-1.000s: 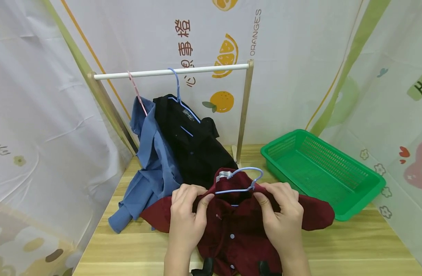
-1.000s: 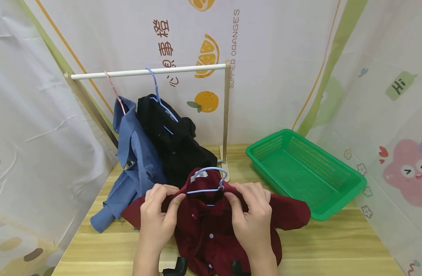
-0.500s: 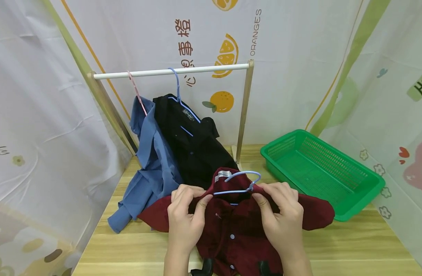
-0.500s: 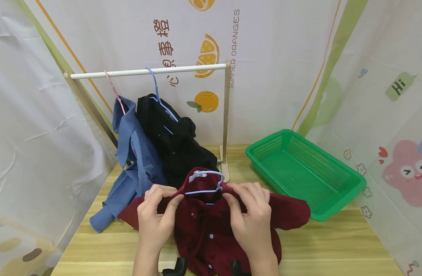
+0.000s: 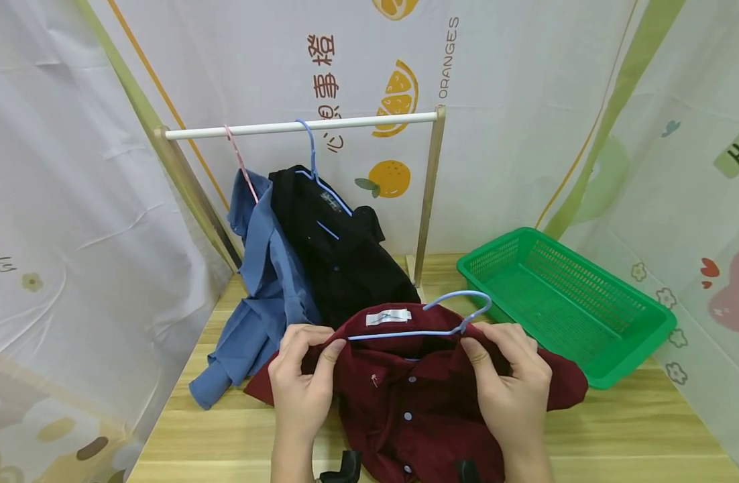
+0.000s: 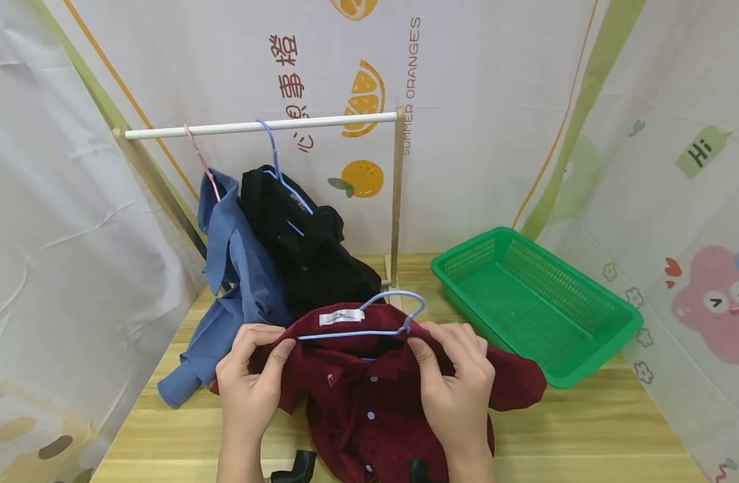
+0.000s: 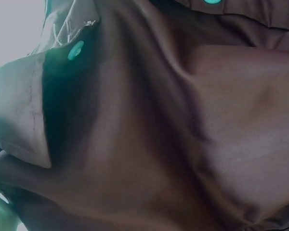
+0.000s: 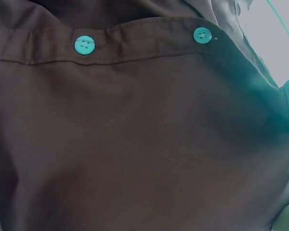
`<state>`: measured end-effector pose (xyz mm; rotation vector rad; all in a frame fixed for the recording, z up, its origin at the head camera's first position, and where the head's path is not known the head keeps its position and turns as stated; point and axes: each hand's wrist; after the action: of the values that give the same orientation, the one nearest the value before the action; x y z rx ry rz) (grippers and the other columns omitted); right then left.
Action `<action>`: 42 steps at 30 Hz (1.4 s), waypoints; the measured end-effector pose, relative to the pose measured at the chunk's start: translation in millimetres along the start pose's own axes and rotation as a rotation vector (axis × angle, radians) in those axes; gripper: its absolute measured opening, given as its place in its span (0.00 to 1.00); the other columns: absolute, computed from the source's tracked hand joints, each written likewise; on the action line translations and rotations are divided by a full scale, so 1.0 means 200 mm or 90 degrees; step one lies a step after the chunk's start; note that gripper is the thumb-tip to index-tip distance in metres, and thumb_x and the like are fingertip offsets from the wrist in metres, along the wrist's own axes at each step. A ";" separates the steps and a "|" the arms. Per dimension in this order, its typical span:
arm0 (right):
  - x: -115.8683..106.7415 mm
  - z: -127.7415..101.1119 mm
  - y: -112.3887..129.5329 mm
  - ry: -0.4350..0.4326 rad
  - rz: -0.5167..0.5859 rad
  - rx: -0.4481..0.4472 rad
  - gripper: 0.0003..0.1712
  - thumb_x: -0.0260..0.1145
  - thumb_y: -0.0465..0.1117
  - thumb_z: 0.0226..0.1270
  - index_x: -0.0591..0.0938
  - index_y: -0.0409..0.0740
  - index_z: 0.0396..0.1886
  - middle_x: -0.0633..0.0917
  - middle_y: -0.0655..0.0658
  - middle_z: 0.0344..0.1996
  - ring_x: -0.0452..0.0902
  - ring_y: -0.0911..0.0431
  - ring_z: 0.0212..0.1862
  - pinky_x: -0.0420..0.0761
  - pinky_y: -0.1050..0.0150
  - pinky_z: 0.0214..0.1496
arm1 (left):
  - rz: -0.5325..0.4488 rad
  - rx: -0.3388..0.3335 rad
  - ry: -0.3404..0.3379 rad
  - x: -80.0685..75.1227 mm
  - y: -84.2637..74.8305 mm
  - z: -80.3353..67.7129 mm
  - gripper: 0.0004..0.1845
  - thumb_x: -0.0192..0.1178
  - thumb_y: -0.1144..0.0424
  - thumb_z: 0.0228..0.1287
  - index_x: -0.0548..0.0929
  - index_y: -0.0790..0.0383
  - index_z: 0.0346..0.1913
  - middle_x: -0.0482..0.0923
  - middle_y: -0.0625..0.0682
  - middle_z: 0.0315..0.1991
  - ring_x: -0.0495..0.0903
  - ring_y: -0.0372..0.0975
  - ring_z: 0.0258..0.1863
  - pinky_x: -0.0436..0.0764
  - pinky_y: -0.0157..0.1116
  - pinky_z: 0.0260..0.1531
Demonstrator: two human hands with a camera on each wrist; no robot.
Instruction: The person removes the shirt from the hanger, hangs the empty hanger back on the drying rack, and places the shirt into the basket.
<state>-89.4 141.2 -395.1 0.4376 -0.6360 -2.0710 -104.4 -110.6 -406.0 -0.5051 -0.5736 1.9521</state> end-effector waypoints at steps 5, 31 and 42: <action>-0.01 0.00 0.01 -0.007 0.016 0.020 0.13 0.79 0.23 0.53 0.92 0.35 0.40 0.89 0.51 0.33 0.83 0.69 0.44 0.71 0.74 0.51 | -0.063 -0.051 -0.019 0.00 -0.01 0.00 0.06 0.71 0.80 0.61 0.86 0.69 0.36 0.85 0.57 0.37 0.84 0.34 0.43 0.83 0.23 0.45; -0.07 0.06 0.10 0.068 0.117 0.151 0.13 0.74 0.15 0.55 0.88 0.27 0.40 0.89 0.61 0.37 0.80 0.62 0.47 0.78 0.73 0.53 | -0.465 -0.391 -0.128 0.00 -0.06 0.06 0.04 0.57 0.70 0.79 0.78 0.65 0.41 0.83 0.48 0.38 0.81 0.35 0.40 0.82 0.28 0.38; -0.03 0.04 -0.02 0.056 0.110 0.017 0.14 0.69 0.15 0.59 0.89 0.28 0.42 0.89 0.62 0.41 0.84 0.66 0.46 0.73 0.71 0.55 | -0.431 -0.503 -0.209 0.05 -0.07 0.08 0.08 0.51 0.67 0.84 0.75 0.62 0.40 0.81 0.49 0.40 0.79 0.41 0.49 0.82 0.33 0.44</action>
<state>-93.1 150.0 -390.6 0.4694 -0.6279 -1.8712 -107.3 -98.4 -386.1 -0.3833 -1.5269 1.1084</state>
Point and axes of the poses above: each hand's wrist, its own z-axis towards the middle knuckle, its own x-axis out of the palm, y = z × x
